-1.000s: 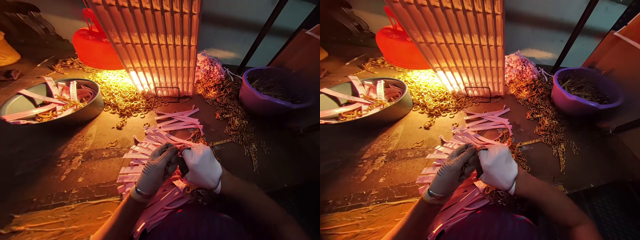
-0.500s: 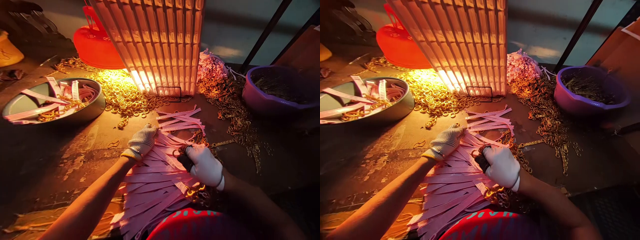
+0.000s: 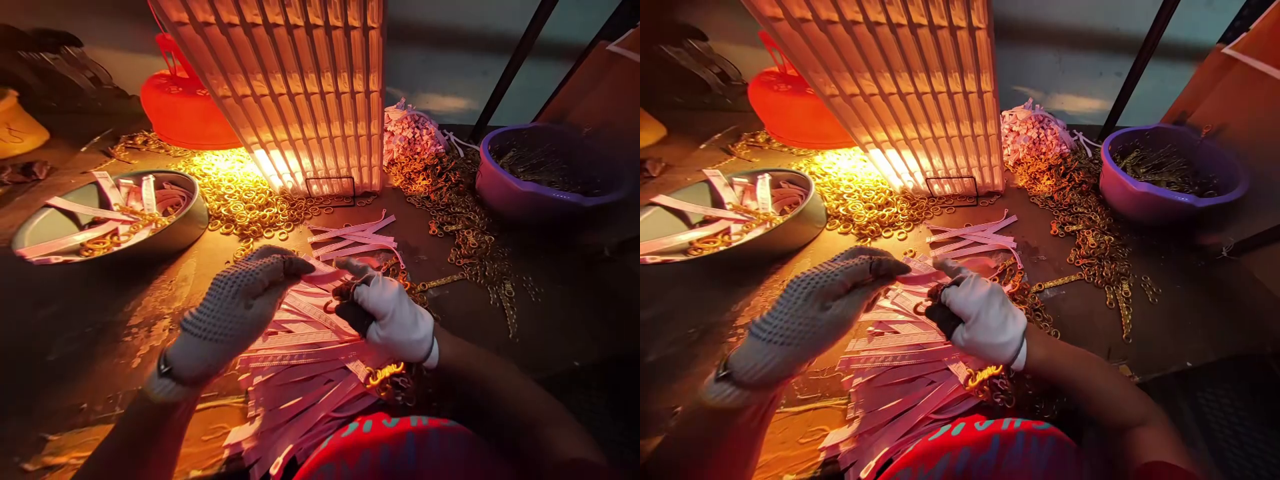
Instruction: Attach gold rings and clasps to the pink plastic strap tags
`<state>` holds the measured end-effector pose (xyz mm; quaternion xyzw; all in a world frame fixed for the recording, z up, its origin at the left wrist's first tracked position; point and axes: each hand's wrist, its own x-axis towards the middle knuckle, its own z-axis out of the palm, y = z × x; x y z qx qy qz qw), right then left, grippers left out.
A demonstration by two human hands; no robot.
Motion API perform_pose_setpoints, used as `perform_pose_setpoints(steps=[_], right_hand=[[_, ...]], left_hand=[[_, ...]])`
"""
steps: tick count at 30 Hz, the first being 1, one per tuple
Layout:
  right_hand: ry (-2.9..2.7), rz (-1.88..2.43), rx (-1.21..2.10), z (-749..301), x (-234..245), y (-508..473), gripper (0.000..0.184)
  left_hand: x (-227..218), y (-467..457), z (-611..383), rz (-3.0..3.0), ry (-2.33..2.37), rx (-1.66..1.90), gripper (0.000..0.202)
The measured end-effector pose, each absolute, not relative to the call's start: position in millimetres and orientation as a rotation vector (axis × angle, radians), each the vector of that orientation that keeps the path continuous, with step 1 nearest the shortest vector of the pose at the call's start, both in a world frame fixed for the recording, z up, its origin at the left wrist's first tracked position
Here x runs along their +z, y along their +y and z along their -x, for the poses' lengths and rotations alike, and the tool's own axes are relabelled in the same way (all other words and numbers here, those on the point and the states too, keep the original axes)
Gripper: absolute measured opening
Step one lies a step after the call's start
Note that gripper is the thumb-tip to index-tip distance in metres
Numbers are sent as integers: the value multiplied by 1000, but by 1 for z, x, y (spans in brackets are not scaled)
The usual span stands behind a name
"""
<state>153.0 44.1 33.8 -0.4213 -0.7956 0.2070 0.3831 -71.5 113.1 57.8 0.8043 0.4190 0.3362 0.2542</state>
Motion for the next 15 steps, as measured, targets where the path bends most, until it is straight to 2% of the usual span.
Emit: perform_pose_setpoints(steps=[4,8,15], right_hand=[[-1964,1058,527,-143,36,40,17],[-1770,1080,490,-142,28,30,18],[-1946,1189,545,-154,25,20,20]], left_hand=[[81,82,54,-1859,1091,984,24],[62,71,38,-1157,1125,942,38],[42,67,21,-943,936,792,26]])
